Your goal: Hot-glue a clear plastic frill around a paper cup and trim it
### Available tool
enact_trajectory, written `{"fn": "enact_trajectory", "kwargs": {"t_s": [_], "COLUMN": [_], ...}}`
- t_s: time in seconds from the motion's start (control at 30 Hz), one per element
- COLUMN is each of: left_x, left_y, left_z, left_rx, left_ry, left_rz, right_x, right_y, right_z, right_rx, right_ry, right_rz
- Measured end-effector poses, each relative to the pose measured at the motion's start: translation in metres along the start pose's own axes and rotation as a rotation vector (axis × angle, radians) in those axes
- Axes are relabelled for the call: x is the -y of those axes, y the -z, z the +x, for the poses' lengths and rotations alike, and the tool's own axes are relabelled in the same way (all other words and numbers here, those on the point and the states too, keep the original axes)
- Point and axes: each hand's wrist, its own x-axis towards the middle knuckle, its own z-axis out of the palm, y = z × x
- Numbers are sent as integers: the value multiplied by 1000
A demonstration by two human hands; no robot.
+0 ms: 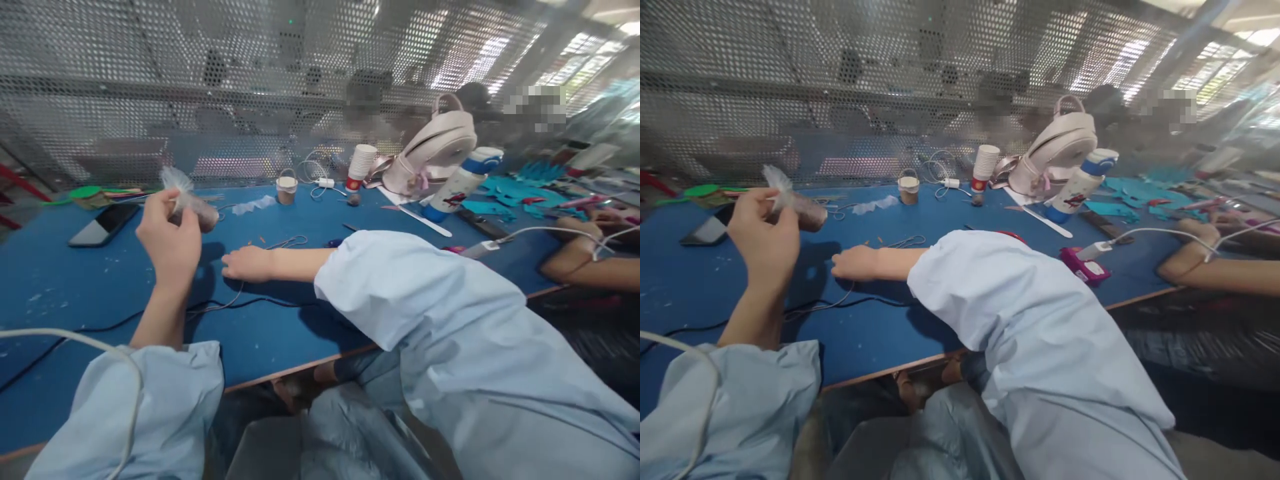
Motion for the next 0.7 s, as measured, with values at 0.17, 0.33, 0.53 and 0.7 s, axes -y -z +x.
{"fn": "enact_trajectory", "kwargs": {"t_s": [0.17, 0.33, 0.53, 0.7], "left_x": [-1, -4, -4, -7], "left_y": [0, 2, 3, -2], "left_z": [0, 1, 1, -8], "left_rx": [-3, 22, 15, 63], "left_ry": [3, 26, 31, 30], "left_rz": [-34, -43, -34, -35], "right_x": [-2, -18, -86, -140], "right_y": [-1, 23, 134, 212], "right_z": [-2, -5, -44, -106], "right_rx": [69, 54, -230, -738], "right_ry": [10, -120, -448, -784], "right_rz": [-63, -35, 34, 341]}}
